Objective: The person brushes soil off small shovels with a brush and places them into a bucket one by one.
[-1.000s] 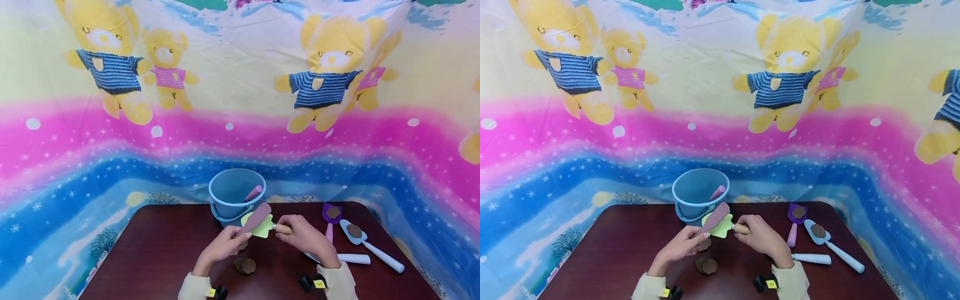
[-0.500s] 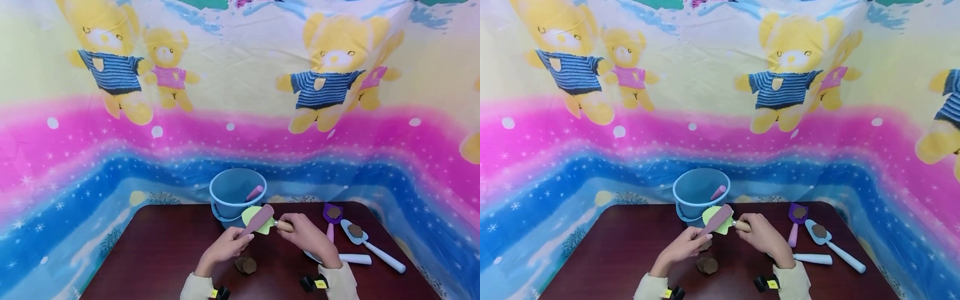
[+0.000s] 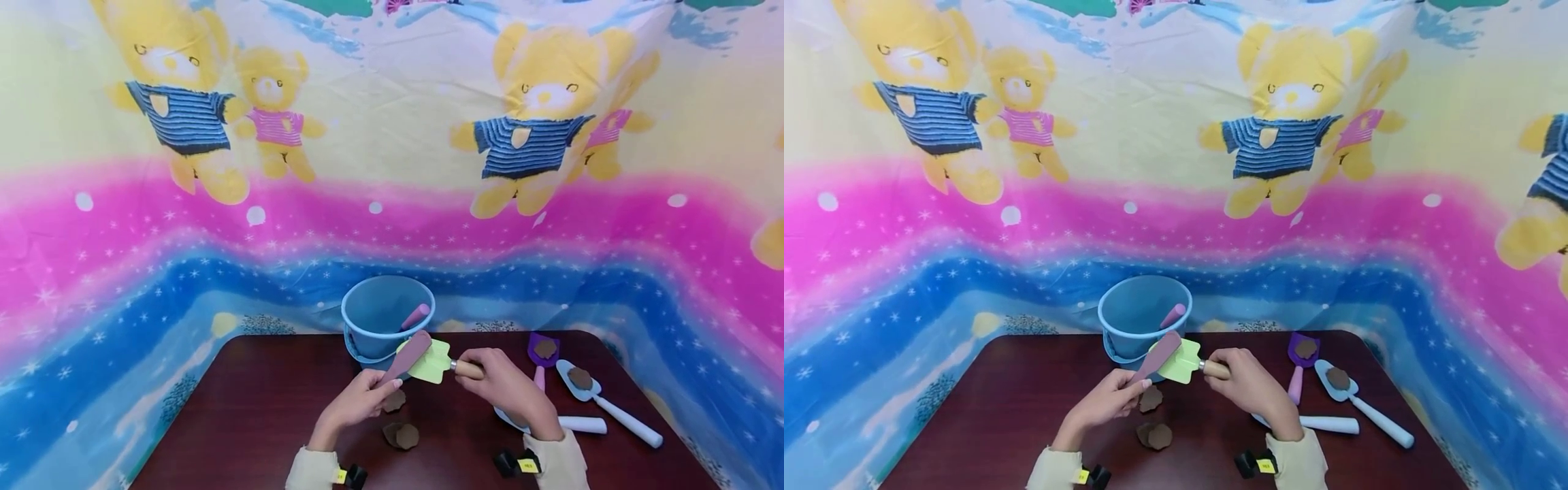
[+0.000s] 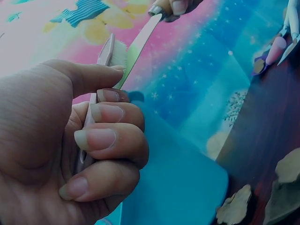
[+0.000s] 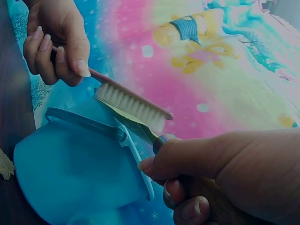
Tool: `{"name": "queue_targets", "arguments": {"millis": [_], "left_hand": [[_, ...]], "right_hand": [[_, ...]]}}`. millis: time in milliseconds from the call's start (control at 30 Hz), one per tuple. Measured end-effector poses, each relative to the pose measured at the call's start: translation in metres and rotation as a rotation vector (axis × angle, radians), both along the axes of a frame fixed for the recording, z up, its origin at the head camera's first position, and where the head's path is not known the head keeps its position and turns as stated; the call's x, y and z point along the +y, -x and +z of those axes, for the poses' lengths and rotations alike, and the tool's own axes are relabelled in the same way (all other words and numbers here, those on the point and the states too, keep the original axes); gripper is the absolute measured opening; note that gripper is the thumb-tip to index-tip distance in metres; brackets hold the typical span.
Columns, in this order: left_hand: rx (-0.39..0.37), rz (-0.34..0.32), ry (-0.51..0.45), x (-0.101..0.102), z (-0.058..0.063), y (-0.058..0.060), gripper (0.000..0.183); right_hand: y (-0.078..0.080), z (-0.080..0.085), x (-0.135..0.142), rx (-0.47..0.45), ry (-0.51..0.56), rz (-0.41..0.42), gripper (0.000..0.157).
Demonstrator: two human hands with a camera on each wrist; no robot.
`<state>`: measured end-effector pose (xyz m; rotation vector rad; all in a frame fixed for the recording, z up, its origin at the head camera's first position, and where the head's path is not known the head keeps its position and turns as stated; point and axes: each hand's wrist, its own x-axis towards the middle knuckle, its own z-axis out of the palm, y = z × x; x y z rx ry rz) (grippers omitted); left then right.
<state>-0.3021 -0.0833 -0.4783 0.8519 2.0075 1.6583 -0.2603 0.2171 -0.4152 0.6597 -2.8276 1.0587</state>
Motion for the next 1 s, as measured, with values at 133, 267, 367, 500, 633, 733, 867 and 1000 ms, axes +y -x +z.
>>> {"name": "queue_targets", "arguments": {"millis": [133,267,367,500,633,733,867,1000], "left_hand": [[-0.014,0.044,0.024,-0.008,-0.002,0.0,0.04],[-0.034,0.059,0.026,-0.015,-0.005,-0.001,0.048],[-0.038,0.067,0.021,-0.019,-0.006,0.001,0.046],[-0.031,0.075,0.018,-0.023,-0.005,0.004,0.041],[-0.004,0.095,0.02,-0.027,-0.002,0.007,0.045],[-0.001,0.122,0.027,-0.029,0.0,0.009,0.045],[-0.009,0.158,0.03,-0.033,0.002,0.01,0.038],[0.002,0.17,0.017,-0.035,0.004,0.009,0.034]], "right_hand": [[-0.001,-0.001,0.0,-0.01,0.012,0.01,0.006],[-0.001,-0.004,0.002,-0.019,0.024,0.023,0.005],[0.0,-0.006,0.004,-0.015,0.032,0.022,0.006],[0.003,-0.006,0.006,-0.017,0.044,0.023,0.007],[0.005,-0.005,0.006,-0.004,0.063,0.027,0.007],[0.007,-0.003,0.007,0.009,0.073,0.033,0.006],[0.009,-0.003,0.007,0.015,0.079,0.036,0.006],[0.009,-0.003,0.008,0.002,0.088,0.04,0.008]]}}
